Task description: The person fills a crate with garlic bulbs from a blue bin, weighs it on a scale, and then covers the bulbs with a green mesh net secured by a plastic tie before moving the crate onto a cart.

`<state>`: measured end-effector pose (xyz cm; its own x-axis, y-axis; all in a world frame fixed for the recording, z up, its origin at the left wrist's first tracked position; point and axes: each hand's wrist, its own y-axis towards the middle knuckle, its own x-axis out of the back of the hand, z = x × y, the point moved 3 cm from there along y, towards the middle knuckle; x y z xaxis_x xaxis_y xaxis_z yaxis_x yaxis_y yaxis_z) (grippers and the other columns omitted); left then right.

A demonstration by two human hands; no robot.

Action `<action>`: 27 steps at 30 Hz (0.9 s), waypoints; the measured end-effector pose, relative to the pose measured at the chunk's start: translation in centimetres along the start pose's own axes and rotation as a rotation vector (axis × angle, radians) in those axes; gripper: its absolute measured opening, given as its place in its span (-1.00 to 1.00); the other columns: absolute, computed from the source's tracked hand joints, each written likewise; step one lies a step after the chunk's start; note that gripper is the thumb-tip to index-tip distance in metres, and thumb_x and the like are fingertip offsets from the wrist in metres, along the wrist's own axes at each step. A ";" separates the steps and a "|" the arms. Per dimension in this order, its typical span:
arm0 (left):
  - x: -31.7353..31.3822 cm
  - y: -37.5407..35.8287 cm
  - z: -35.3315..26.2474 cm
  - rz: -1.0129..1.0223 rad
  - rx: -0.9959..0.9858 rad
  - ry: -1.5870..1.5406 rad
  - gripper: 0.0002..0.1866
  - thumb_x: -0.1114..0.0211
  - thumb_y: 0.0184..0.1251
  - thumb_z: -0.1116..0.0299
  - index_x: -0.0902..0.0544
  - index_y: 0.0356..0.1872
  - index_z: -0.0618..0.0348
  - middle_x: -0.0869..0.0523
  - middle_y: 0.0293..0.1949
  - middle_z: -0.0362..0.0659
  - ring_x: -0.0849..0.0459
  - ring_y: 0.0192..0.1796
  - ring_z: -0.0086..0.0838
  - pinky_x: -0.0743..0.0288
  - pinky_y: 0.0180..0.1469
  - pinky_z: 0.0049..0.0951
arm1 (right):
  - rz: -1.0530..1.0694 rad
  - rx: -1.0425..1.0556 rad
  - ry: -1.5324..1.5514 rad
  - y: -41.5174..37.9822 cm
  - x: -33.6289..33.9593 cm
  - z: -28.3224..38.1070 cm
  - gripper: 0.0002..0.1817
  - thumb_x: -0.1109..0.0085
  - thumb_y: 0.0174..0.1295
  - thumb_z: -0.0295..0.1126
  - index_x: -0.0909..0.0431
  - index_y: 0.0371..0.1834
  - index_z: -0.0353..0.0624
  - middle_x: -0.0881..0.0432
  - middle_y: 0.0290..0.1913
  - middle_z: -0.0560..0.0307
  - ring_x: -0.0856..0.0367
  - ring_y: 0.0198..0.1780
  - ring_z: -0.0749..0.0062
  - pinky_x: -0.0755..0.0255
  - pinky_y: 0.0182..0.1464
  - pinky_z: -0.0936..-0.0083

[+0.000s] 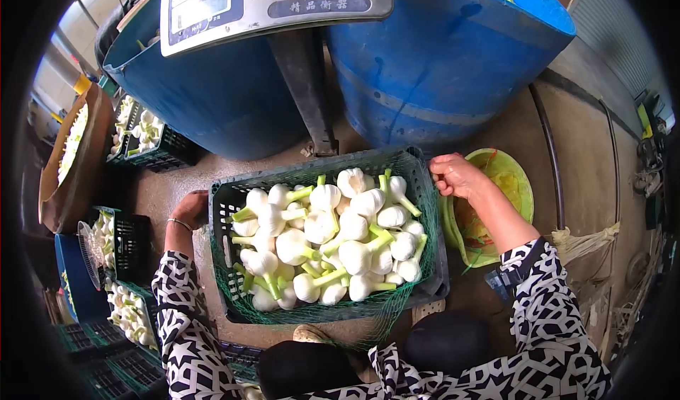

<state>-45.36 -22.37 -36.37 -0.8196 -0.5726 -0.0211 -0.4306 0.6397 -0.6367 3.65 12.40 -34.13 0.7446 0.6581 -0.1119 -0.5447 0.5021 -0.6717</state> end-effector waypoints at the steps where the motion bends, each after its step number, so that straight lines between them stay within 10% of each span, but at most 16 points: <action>1: -0.4 0.2 -0.2 -0.001 -0.005 -0.006 -0.71 0.02 0.48 0.37 -0.66 -0.19 0.30 -0.76 -0.27 -0.07 -0.73 -0.31 -0.39 -0.66 -0.19 -0.37 | -0.042 0.023 0.001 0.3 -0.3 0.1 -0.94 -0.10 0.28 -0.45 -0.49 -0.37 -0.05 -0.38 -0.55 0.33 -0.30 -0.66 0.65 -0.08 -0.69 0.65; 7: 0.4 2.1 -0.7 -0.420 -0.265 0.041 -0.87 -0.21 0.32 0.43 -0.66 -0.39 0.22 -0.63 -0.56 -0.25 -0.53 -0.60 -0.53 -0.38 -0.55 -0.48 | -0.142 0.307 0.167 1.8 -2.2 1.6 -0.95 -0.12 0.29 -0.38 -0.52 -0.32 -0.04 -0.38 -0.55 0.40 -0.29 -0.63 0.74 -0.06 -0.69 0.67; 16: -7.8 -10.2 -5.5 -0.993 -1.194 0.796 -0.97 -0.23 0.31 0.47 -0.60 -0.28 0.15 -0.66 -0.43 -0.03 -0.63 -0.43 -0.16 -0.50 -0.32 -0.33 | -0.256 0.702 0.154 -2.8 -1.7 2.7 -0.97 -0.03 0.26 -0.52 -0.47 -0.32 -0.20 -0.42 -0.54 0.30 -0.34 -0.67 0.69 -0.16 -0.69 0.65; 25: -12.6 -18.8 -2.1 -0.913 -1.239 0.830 -0.95 -0.19 0.30 0.60 -0.57 -0.26 0.25 -0.62 -0.42 -0.12 -0.59 -0.44 -0.43 -0.47 -0.33 -0.45 | -0.600 1.460 -0.728 -12.1 -6.6 4.4 -0.93 0.01 0.29 -0.55 -0.38 -0.19 -0.25 -0.59 -0.33 0.00 -0.64 -0.39 0.30 -0.50 -0.25 0.50; 27: -7.9 -15.6 -0.8 -0.768 -1.087 0.189 -0.95 -0.21 0.40 0.51 -0.62 -0.23 0.23 -0.60 -0.47 -0.28 -0.52 -0.50 -0.66 -0.36 -0.45 -0.64 | -0.466 1.556 -0.716 -12.9 -9.4 4.1 -0.93 0.02 0.33 -0.53 -0.37 -0.19 -0.27 -0.62 -0.13 -0.10 -0.67 -0.26 0.26 -0.51 -0.11 0.49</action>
<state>-32.51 -27.41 -25.64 -0.2385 -0.9449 0.2244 -0.8087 0.3212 0.4928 2.13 2.06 -21.48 0.8632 0.1987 0.4642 -0.5019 0.4384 0.7456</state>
